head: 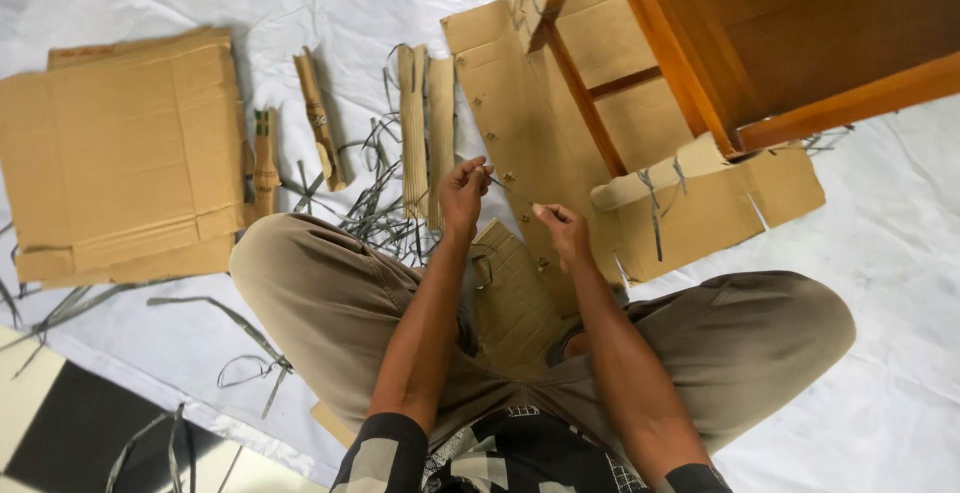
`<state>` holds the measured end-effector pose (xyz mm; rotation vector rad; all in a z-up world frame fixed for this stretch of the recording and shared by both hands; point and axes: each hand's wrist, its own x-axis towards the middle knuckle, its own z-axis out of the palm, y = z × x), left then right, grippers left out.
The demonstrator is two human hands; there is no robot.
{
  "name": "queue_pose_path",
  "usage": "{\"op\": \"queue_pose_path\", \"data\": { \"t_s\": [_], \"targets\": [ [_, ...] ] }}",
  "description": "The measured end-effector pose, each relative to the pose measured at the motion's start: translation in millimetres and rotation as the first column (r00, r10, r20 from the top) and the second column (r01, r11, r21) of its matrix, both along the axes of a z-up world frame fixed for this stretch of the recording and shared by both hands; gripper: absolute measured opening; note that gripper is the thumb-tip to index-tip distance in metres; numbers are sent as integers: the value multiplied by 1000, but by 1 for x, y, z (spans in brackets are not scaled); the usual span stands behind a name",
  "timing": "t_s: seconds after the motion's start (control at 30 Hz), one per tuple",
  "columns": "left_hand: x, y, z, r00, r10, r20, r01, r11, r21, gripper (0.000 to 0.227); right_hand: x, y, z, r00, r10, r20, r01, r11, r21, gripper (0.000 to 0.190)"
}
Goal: Wrapping the legs of a wooden chair with protective cardboard strips and securing them with plastic ties.
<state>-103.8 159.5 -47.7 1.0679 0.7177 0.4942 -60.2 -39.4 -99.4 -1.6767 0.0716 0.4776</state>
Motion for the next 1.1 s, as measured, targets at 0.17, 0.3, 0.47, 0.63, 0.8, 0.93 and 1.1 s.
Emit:
{"op": "queue_pose_path", "data": {
  "t_s": [0.17, 0.3, 0.47, 0.63, 0.8, 0.93, 1.1],
  "targets": [
    [27, -28, -34, 998, -47, -46, 49, 998, 33, 18, 9, -58, -70, 967, -255, -29, 252, 965, -78, 25],
    [47, -63, -45, 974, -224, -43, 228, 964, 141, 22, 9, -103, -88, 805, -575, -145, 553, 817, -163, 24],
    [77, -111, -82, 918, -398, 10, 386, 897, 213, 21, 38, -166, -114, 573, -797, -190, 776, 602, -187, 26],
    [109, -139, -59, 835, -521, -179, 547, 745, 382, 20, 77, -166, -28, 518, -845, -128, 849, 527, -46, 29],
    [149, -147, -11, 727, -681, -90, 566, 519, 641, 59, 115, -155, 36, 840, -540, 55, 543, 837, -73, 14],
    [175, -138, -19, 622, -757, -201, 568, 259, 781, 78, 149, -162, 21, 850, -522, 66, 527, 845, -90, 14],
    [173, -128, 13, 524, -705, -478, 704, 43, 709, 25, 169, -169, -4, 881, -467, 79, 474, 868, -150, 15]
  ]
}}
